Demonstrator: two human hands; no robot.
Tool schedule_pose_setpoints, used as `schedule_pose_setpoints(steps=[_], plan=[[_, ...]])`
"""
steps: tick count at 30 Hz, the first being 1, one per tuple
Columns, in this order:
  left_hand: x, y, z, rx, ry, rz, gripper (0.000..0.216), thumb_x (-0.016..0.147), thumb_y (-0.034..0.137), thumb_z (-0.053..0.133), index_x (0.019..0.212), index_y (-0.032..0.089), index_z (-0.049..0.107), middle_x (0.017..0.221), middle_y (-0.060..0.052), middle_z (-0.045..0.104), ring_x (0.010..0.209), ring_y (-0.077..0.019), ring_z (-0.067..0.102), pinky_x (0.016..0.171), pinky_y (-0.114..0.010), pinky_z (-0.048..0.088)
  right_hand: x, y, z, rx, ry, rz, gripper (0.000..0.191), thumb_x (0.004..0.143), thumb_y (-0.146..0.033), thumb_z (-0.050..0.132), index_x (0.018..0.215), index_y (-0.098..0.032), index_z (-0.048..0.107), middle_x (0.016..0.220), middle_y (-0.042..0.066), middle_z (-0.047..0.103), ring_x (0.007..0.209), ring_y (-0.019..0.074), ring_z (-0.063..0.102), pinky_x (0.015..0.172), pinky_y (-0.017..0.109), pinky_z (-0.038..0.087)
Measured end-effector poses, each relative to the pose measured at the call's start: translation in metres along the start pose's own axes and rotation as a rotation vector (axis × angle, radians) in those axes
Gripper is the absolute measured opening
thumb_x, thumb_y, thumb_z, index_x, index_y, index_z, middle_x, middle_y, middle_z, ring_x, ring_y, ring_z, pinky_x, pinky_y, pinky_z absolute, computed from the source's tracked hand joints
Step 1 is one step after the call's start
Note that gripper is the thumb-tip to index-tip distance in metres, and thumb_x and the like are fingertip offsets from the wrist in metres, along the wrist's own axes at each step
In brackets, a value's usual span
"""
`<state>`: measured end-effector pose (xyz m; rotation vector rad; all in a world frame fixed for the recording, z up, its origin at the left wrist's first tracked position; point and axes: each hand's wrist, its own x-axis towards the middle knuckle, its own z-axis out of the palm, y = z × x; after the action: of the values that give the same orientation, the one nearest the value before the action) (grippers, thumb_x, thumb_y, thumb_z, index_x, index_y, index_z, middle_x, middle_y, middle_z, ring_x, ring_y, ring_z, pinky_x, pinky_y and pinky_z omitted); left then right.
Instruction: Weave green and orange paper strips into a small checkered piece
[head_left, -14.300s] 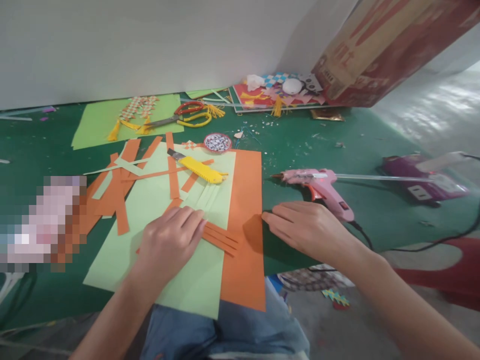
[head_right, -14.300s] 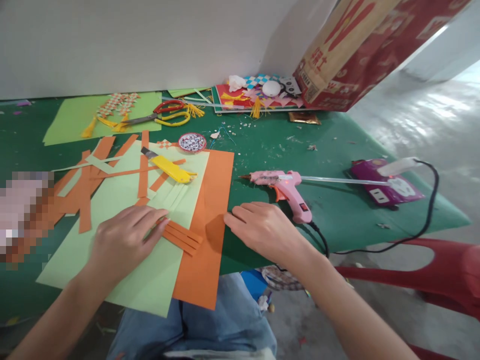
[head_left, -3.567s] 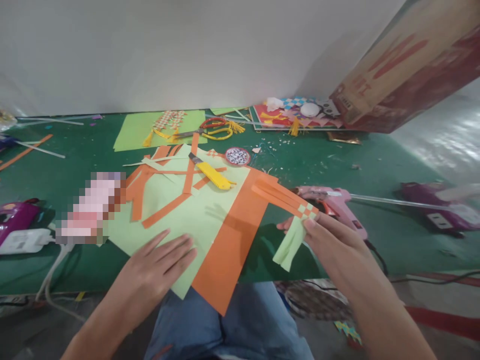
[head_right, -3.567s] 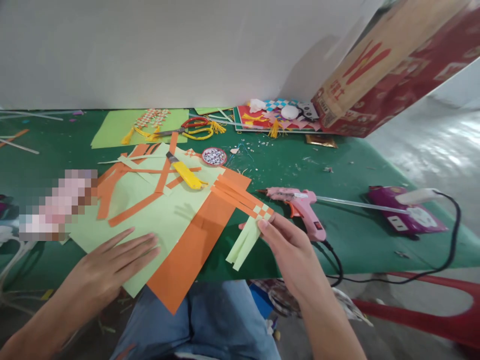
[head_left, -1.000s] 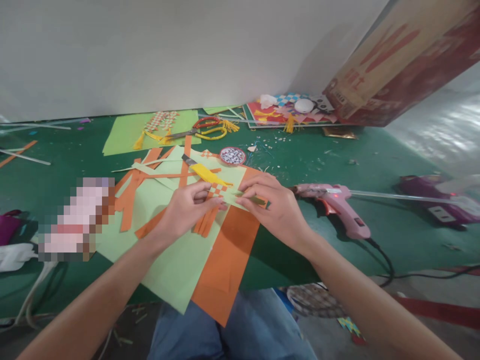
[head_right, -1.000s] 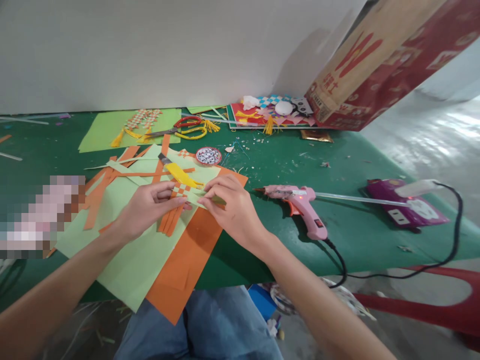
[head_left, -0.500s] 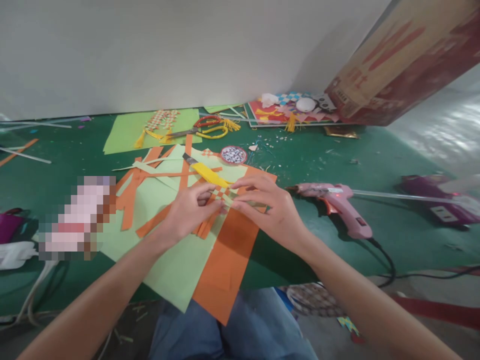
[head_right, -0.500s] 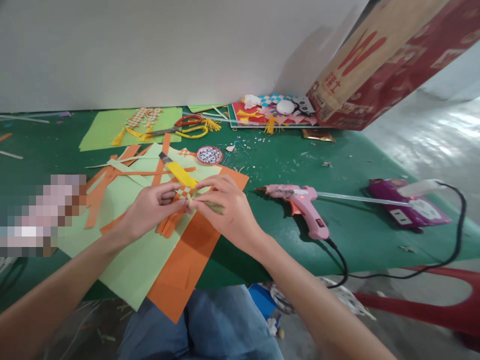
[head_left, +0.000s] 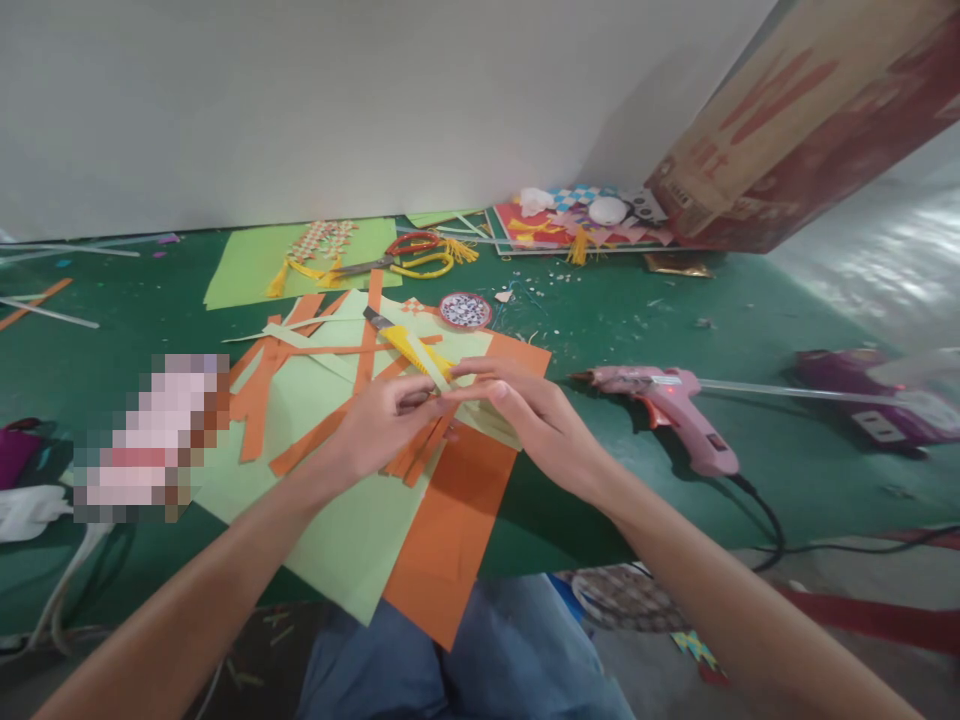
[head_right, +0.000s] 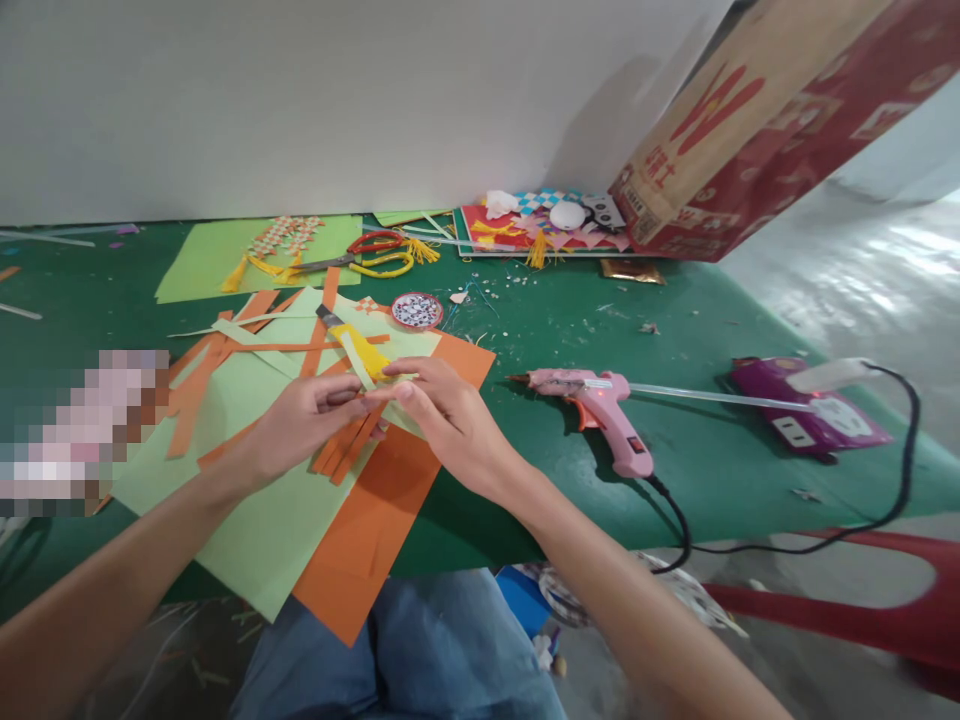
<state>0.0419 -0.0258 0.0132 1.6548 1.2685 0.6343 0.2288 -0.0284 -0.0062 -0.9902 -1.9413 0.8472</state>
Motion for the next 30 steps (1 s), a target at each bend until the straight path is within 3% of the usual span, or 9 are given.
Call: schedule_pose_setpoints(steps=[5,8,12,16,19,21,27,30], plan=[[0.000,0.003,0.000,-0.102,-0.061,-0.043,0.023,0.085,0.039,0.055,0.076,0.018,0.063,0.075,-0.002,0.070,0.075,-0.0189,0.067,0.074,-0.029,0.049,0.000,-0.003,-0.010,-0.057,0.113,-0.037,0.037,0.096,-0.038,0.040,0.090,-0.024,0.073,0.104,0.006,0.071,0.101,0.0203,0.065,0.083,0.034,0.052],[-0.001,0.005,-0.001,-0.123,-0.072,-0.085,0.025,0.086,0.037,0.054,0.069,0.019,0.058,0.073,-0.002,0.069,0.076,-0.0192,0.068,0.076,-0.030,0.048,-0.011,-0.007,-0.027,-0.246,0.362,-0.019,0.020,0.090,-0.031,0.050,0.092,-0.024,0.069,0.098,0.006,0.072,0.094,0.0203,0.066,0.081,0.034,0.052],[-0.002,0.007,-0.002,-0.080,-0.039,-0.085,0.025,0.085,0.036,0.054,0.066,0.020,0.057,0.071,-0.001,0.069,0.078,-0.0219,0.068,0.078,-0.034,0.049,-0.043,-0.005,-0.055,-0.625,0.773,0.212,0.012,0.079,-0.033,0.061,0.082,-0.021,0.064,0.077,0.006,0.068,0.066,0.0203,0.063,0.065,0.034,0.049],[-0.002,0.008,-0.001,-0.095,-0.044,-0.068,0.022,0.085,0.033,0.054,0.069,0.020,0.060,0.073,-0.002,0.069,0.080,-0.0225,0.069,0.081,-0.035,0.050,-0.079,0.011,-0.074,-1.017,0.639,0.439,0.028,0.079,-0.051,0.058,0.075,-0.023,0.057,0.075,0.010,0.062,0.072,0.0282,0.056,0.062,0.039,0.042],[-0.002,0.008,0.000,-0.153,-0.059,-0.080,0.019,0.085,0.032,0.054,0.072,0.020,0.061,0.072,-0.002,0.071,0.081,-0.0228,0.070,0.082,-0.035,0.051,-0.093,0.028,-0.076,-1.067,0.463,0.456,0.036,0.084,-0.059,0.046,0.077,-0.025,0.054,0.075,0.011,0.058,0.071,0.0298,0.051,0.062,0.041,0.040],[-0.002,0.009,0.000,-0.194,-0.068,-0.100,0.018,0.084,0.032,0.056,0.073,0.020,0.062,0.071,-0.003,0.073,0.082,-0.0232,0.071,0.080,-0.035,0.053,-0.094,0.036,-0.075,-1.056,0.420,0.485,0.035,0.083,-0.059,0.047,0.073,-0.026,0.049,0.073,0.010,0.055,0.068,0.0297,0.049,0.062,0.041,0.039],[-0.003,0.011,0.001,-0.280,-0.068,-0.152,0.015,0.083,0.031,0.058,0.074,0.019,0.062,0.068,-0.003,0.073,0.077,-0.0228,0.072,0.073,-0.034,0.057,-0.078,0.037,-0.070,-0.980,0.538,0.575,0.024,0.074,-0.040,0.060,0.067,-0.027,0.041,0.069,0.008,0.052,0.065,0.0271,0.050,0.059,0.039,0.040],[-0.004,0.010,0.001,-0.290,-0.078,-0.157,0.016,0.085,0.030,0.056,0.073,0.019,0.061,0.068,-0.003,0.073,0.076,-0.0217,0.072,0.071,-0.032,0.057,-0.072,0.029,-0.070,-0.937,0.612,0.538,0.022,0.069,-0.034,0.063,0.066,-0.026,0.043,0.066,0.005,0.052,0.061,0.0235,0.050,0.058,0.036,0.040]])
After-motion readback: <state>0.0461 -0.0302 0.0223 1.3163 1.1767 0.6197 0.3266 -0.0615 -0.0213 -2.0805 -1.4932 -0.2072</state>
